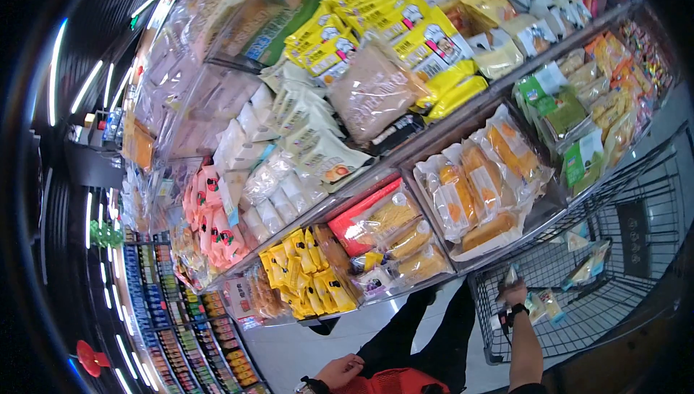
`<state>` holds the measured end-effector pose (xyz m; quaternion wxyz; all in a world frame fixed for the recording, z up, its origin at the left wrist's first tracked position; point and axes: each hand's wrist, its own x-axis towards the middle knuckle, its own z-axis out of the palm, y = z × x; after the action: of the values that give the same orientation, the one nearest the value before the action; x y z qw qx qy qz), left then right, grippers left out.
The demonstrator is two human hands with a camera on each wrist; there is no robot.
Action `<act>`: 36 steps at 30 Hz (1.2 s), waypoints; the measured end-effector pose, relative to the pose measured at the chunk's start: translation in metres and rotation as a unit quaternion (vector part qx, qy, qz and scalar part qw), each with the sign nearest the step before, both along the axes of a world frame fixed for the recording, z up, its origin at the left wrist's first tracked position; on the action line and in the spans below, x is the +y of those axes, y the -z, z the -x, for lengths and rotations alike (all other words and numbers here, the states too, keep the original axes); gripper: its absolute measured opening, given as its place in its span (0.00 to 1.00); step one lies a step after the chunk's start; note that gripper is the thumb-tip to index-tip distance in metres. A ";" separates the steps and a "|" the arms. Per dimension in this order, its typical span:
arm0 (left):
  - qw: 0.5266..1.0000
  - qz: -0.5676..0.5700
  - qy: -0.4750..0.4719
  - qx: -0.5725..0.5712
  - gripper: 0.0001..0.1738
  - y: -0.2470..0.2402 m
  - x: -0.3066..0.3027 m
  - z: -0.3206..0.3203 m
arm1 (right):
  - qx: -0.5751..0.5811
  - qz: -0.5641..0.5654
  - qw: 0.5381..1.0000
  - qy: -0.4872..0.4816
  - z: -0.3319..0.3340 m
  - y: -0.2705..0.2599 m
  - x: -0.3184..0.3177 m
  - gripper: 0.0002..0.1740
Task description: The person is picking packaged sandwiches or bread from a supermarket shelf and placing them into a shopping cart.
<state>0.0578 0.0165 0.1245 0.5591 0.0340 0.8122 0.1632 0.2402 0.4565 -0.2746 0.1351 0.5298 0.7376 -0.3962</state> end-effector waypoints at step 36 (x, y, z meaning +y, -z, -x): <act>0.758 -0.622 -0.180 0.080 0.40 -0.128 -0.053 0.242 | 0.409 0.519 0.735 -0.150 0.335 -0.567 -0.275 0.41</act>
<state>-0.1838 -0.0365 0.2530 0.3085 0.2400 0.5650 0.7266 -0.0944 0.1815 0.2929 0.1320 0.0465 0.4711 -0.8709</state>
